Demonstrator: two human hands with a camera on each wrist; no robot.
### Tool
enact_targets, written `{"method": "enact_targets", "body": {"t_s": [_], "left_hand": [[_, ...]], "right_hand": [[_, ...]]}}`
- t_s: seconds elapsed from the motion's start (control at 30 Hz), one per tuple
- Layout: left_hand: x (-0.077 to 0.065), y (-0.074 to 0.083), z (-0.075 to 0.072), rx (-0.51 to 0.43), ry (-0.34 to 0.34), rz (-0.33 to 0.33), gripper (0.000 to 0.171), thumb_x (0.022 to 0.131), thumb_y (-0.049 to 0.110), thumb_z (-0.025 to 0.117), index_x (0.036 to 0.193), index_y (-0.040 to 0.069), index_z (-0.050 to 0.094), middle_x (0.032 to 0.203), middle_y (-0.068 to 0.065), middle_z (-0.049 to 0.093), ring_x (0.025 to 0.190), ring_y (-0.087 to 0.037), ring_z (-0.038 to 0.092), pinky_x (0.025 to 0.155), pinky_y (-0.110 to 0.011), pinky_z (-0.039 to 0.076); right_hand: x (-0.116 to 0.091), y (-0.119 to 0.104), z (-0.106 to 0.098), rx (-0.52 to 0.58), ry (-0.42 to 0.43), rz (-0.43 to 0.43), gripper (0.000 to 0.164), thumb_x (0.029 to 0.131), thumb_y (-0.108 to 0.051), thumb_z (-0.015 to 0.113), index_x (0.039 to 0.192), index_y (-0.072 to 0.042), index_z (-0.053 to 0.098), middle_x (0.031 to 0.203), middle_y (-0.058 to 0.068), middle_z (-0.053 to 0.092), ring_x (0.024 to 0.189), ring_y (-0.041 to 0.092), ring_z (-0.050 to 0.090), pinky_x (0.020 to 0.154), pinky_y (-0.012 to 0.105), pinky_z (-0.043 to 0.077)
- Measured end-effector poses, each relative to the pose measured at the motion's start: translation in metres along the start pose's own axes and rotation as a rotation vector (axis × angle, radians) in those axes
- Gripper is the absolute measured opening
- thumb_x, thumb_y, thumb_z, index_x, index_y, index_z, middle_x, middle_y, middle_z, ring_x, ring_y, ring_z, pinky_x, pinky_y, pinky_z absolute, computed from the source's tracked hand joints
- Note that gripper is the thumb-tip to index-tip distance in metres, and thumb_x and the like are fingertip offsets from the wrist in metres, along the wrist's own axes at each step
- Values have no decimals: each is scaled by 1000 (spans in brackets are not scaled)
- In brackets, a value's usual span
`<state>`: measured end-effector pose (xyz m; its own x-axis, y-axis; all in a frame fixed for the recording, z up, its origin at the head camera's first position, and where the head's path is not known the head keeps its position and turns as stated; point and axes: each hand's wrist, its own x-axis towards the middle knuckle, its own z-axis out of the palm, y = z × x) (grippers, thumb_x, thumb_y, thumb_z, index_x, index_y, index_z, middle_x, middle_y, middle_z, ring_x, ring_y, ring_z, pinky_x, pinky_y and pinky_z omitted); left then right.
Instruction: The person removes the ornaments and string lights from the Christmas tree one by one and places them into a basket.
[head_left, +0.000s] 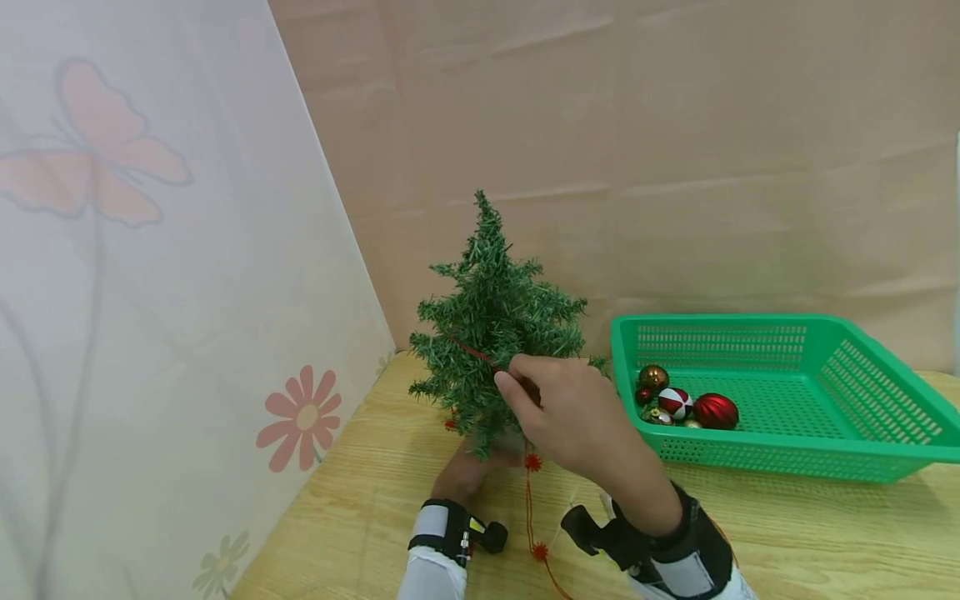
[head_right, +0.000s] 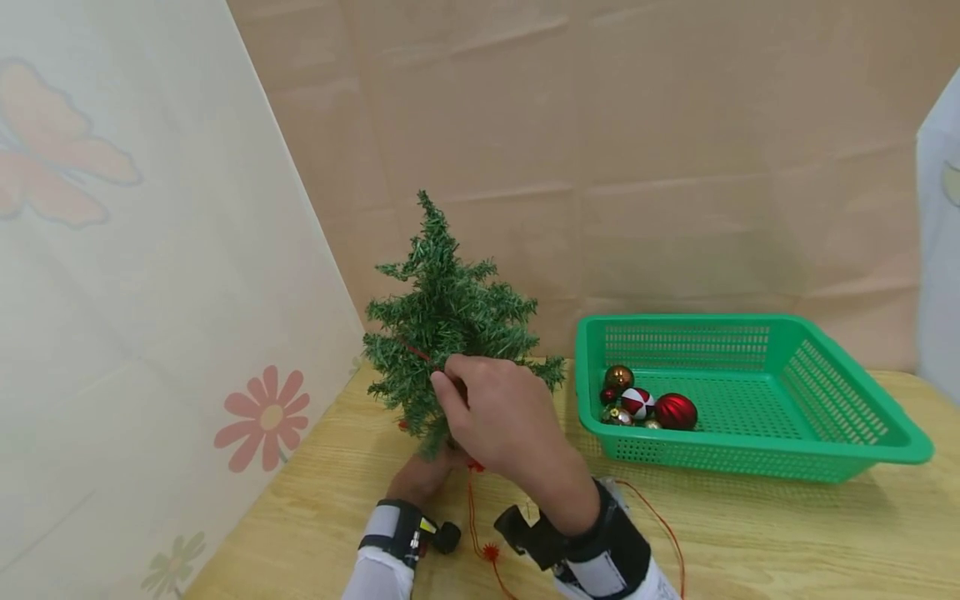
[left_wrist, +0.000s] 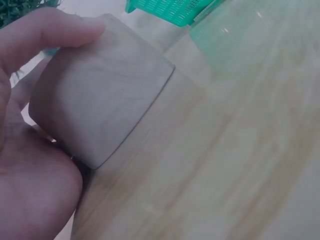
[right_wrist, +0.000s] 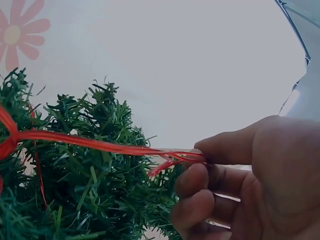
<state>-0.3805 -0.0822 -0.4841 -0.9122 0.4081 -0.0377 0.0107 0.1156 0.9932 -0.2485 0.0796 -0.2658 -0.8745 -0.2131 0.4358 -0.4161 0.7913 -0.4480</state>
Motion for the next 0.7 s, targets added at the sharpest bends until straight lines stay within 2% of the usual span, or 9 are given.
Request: {"method": "enact_targets", "body": {"t_s": [0.1, 0.17, 0.3, 0.4, 0.53, 0.7], "left_hand": [[-1, -1, 0, 16, 45, -42, 77, 75, 32, 86, 143, 37, 50, 153, 4, 45, 146, -28, 34, 119, -59, 23], [-2, -2, 0, 19, 49, -49, 70, 77, 33, 85, 140, 34, 55, 148, 0, 51, 141, -31, 41, 116, -59, 28], [-3, -4, -1, 71, 57, -46, 60, 81, 36, 80, 137, 32, 59, 145, 0, 55, 139, -30, 45, 114, -58, 31], [-4, -5, -2, 124, 73, -63, 62, 81, 42, 80, 139, 33, 57, 151, 2, 49, 144, -29, 39, 116, -58, 29], [-5, -6, -4, 166, 63, -59, 72, 82, 43, 79, 146, 28, 50, 155, -2, 45, 145, -33, 37, 116, -59, 29], [-1, -7, -5, 227, 59, -4, 72, 84, 39, 77, 147, 17, 49, 151, -6, 49, 140, -32, 44, 115, -56, 33]], "right_hand": [[0, 0, -1, 11, -3, 12, 26, 104, -35, 51, 87, -21, 63, 58, -6, 45, 52, 10, 42, 52, 28, 33], [1, 0, -2, 17, 0, 21, 25, 104, -34, 50, 91, -19, 65, 59, -6, 46, 54, 11, 43, 53, 28, 35], [1, 2, -3, 16, 21, 24, 22, 104, -31, 52, 98, -19, 69, 58, -7, 48, 52, 10, 43, 53, 28, 35], [0, 4, -4, 6, 33, 13, 21, 103, -29, 54, 105, -19, 72, 58, -10, 50, 49, 8, 42, 51, 27, 34], [0, 4, -4, 2, 25, 8, 21, 103, -26, 55, 110, -17, 72, 59, -12, 54, 45, 7, 41, 49, 26, 33], [0, 2, -5, -8, -4, 30, 23, 102, -22, 56, 118, -14, 71, 60, -15, 57, 41, 8, 38, 45, 24, 29]]}}
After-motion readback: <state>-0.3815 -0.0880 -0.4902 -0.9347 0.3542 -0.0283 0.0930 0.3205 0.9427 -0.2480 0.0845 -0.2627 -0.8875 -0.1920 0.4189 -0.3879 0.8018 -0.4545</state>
